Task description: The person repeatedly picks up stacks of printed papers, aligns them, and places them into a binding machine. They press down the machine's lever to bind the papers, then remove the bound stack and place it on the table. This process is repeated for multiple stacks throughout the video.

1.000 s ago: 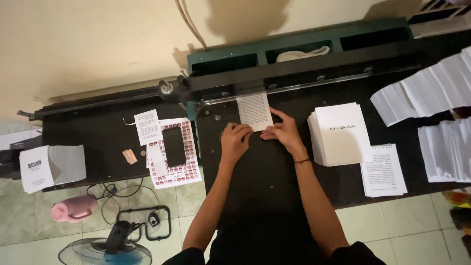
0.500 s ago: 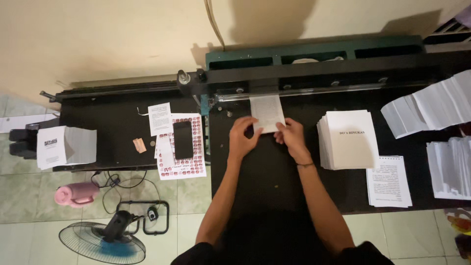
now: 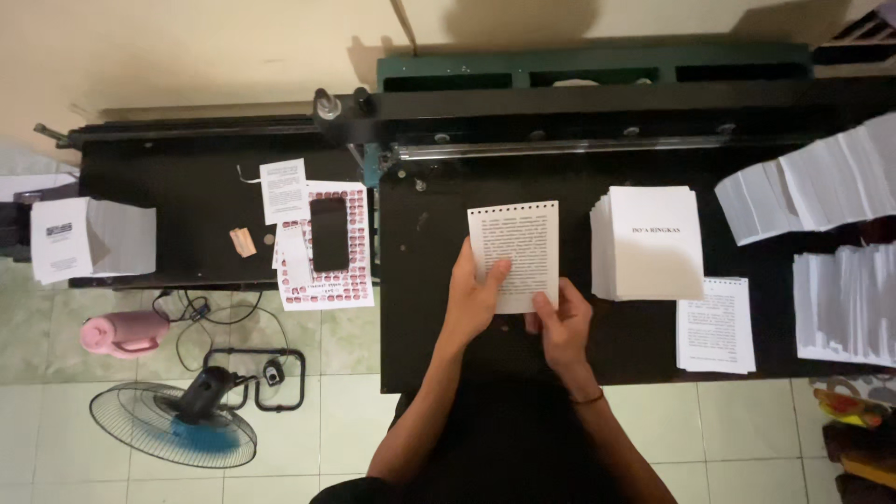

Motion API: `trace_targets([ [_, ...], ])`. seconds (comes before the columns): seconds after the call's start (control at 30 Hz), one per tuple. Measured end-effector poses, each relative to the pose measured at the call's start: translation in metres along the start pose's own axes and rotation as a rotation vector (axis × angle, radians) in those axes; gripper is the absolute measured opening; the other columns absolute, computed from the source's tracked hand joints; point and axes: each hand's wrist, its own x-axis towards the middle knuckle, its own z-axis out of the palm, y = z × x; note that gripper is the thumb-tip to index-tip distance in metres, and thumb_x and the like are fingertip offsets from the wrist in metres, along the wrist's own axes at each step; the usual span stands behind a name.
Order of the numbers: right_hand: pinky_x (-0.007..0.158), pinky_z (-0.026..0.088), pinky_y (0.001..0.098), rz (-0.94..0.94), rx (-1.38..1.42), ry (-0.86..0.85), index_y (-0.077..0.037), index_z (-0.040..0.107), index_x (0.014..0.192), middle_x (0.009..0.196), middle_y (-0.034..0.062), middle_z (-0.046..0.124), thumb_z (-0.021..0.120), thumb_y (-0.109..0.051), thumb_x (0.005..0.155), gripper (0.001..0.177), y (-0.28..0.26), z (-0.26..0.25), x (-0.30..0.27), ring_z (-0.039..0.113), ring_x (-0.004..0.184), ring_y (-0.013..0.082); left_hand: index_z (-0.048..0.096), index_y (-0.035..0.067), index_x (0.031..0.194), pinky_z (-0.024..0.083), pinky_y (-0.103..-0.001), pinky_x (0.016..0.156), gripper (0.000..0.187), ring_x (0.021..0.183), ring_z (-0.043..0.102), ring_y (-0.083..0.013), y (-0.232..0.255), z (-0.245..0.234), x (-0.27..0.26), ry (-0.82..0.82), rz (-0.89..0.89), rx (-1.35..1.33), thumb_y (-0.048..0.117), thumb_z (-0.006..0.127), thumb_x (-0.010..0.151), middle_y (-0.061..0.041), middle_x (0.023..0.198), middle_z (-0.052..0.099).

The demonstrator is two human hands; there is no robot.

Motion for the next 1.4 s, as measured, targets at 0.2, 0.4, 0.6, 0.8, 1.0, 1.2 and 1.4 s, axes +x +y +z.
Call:
trace_targets([
  [0.2,0.099,0.051,0.0442,-0.179,0.023,0.164,0.007,0.063,0.13,0.12,0.0122,0.07,0.061,-0.005,0.099,0.033,0.03,0.009,-0.032,0.058,0.105,0.0167,0.055,-0.001,0.133,0.057,-0.044,0.082,0.043,0.094,0.065,-0.0202,-0.059,0.012,-0.01,-0.085,-0.02,-0.045,0.016,0.071,0.096,-0.013,0.109,0.067],
  [0.4,0.082,0.053,0.043,-0.253,-0.252,0.435,0.008,0.073,0.106,0.092,0.0204,0.075,0.065,-0.007,0.094,0.021,0.026,-0.068,-0.102,0.062,0.093,0.0172,0.041,0.007,0.127,0.056,-0.029,0.078,0.034,0.09,0.063,-0.0156,-0.077,0.027,-0.021,-0.097,-0.067,-0.287,0.021,0.058,0.101,-0.006,0.114,0.055],
  [0.6,0.124,0.042,0.0481,-0.427,0.345,0.891,-0.016,0.06,0.136,0.13,0.0069,0.067,0.056,0.001,0.102,0.039,-0.102,-0.102,-0.093,0.065,0.129,0.0261,0.043,0.007,0.121,0.054,-0.034,0.072,0.023,0.079,0.063,-0.0222,-0.105,0.031,-0.003,-0.068,-0.167,-0.014,0.022,0.052,0.107,-0.013,0.1,0.06],
  [0.8,0.111,0.04,0.0617,-0.614,-0.962,0.618,0.011,0.057,0.139,0.138,0.0327,0.06,0.043,-0.016,0.112,0.04,-0.075,-0.214,-0.067,0.053,0.132,0.0492,0.051,0.006,0.119,0.053,-0.032,0.062,0.02,0.074,0.063,-0.0206,-0.124,0.045,0.001,-0.032,-0.179,0.225,0.022,0.054,0.108,-0.014,0.097,0.066],
  [1.0,0.122,0.014,0.0655,-0.357,-1.287,0.158,-0.006,0.062,0.127,0.143,0.0163,0.063,0.075,-0.014,0.09,0.04,-0.089,-0.217,-0.06,0.052,0.138,0.0416,0.055,0.008,0.114,0.053,-0.037,0.062,0.014,0.072,0.064,-0.0244,-0.139,0.043,-0.004,0.011,-0.122,0.319,0.019,0.056,0.105,-0.016,0.1,0.069],
  [1.2,0.105,0.042,0.0411,-0.6,-1.229,0.539,-0.011,0.08,0.114,0.109,0.0013,0.073,0.083,-0.021,0.093,0.024,-0.101,-0.202,-0.003,0.068,0.101,0.0259,0.071,0.006,0.113,0.056,-0.04,0.086,0.017,0.098,0.07,-0.0295,-0.078,0.085,0.003,-0.018,0.12,0.324,0.005,0.058,0.103,-0.014,0.105,0.069],
  [1.4,0.077,0.055,0.0357,-0.523,-0.924,0.469,-0.006,0.081,0.107,0.091,0.0103,0.072,0.092,-0.01,0.083,0.026,-0.122,-0.146,0.048,0.07,0.077,0.0288,0.04,-0.001,0.153,0.052,-0.051,0.104,0.057,0.124,0.054,-0.0402,-0.029,0.147,-0.002,-0.124,0.164,0.287,0.014,0.06,0.102,-0.027,0.139,0.044],
])
